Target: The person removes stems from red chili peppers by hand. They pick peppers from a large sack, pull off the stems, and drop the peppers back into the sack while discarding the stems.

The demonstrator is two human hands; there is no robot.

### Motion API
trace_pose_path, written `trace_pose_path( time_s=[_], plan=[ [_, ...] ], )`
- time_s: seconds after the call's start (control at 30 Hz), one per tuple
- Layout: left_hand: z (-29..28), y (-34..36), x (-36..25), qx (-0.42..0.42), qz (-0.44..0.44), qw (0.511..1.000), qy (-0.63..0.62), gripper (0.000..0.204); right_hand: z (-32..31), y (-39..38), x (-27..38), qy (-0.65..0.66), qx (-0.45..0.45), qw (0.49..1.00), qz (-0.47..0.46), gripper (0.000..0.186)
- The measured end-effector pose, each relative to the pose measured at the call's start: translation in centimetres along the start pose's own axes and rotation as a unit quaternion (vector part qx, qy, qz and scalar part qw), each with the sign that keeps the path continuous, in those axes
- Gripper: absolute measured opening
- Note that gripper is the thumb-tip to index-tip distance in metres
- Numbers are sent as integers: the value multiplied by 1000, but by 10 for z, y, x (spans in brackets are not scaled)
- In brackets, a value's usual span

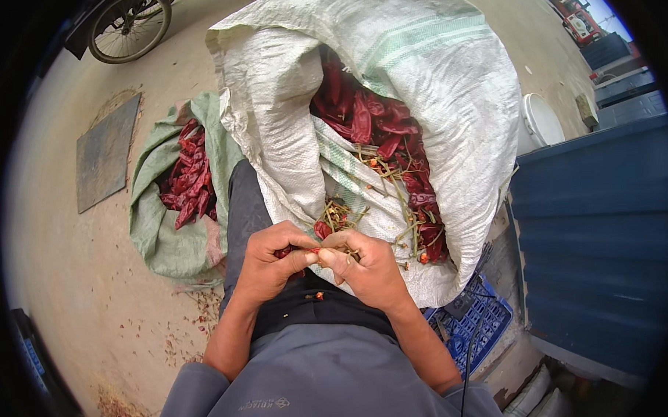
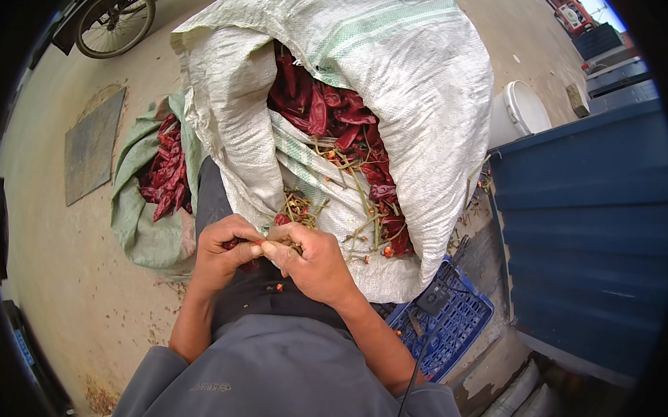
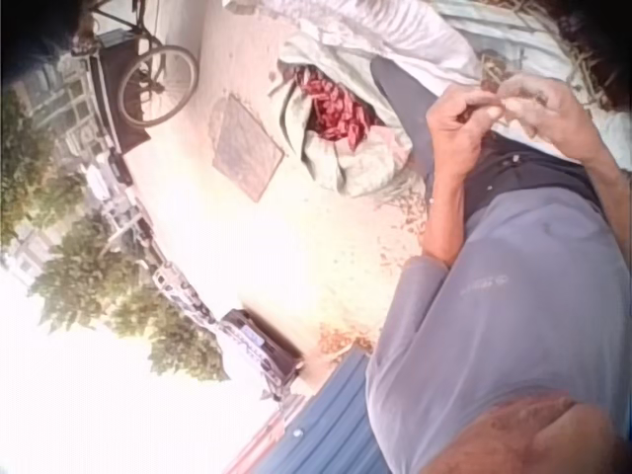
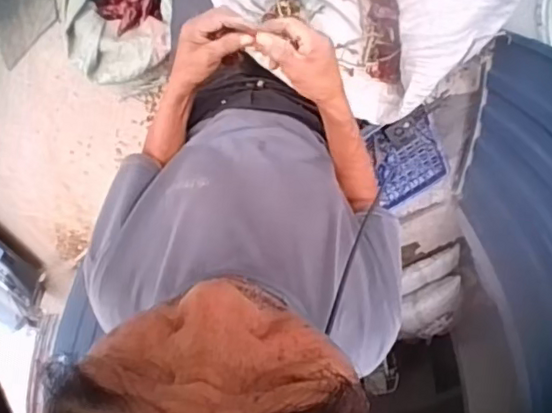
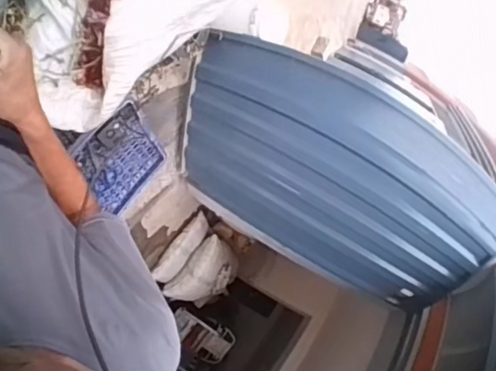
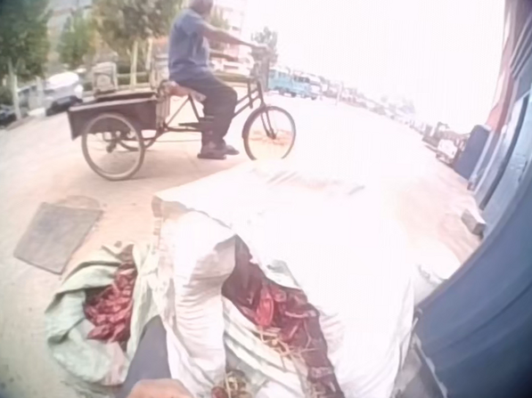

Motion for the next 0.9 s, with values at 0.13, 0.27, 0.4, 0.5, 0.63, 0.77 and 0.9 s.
trace_pose_path(
  time_s=[0.13,0.27,0.4,0.5,0.63,0.77,0.9],
  plan=[
    [3,-3,3,-11,-23,999,-46,9,-3,2,-1,12,22,1000,-7,20],
    [-17,-4,-7,-52,30,998,-15,9,-12,-3,-11,60,-7,997,41,20],
    [-63,8,-44,-177,75,976,100,9,-41,-11,-33,63,-98,991,73,21],
    [-127,27,-43,-305,30,929,209,15,-53,-19,-58,134,-117,974,141,27],
    [-135,51,-52,-281,296,625,665,39,-55,-24,-80,212,-92,964,133,38],
    [-71,38,-38,-233,190,862,408,28,-53,-21,-85,207,-113,963,129,40],
    [23,28,0,28,229,846,481,27,-51,-18,-84,176,-111,969,137,36]
  ],
)
Point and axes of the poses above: each hand's wrist, its own y-axis towards the middle knuckle, its own z-axis out of the palm, x = y × z, the point moved 2 cm from there along y, towards the middle knuckle, and after that the axes turned 13 degrees about -x, right-handed, at the moved point
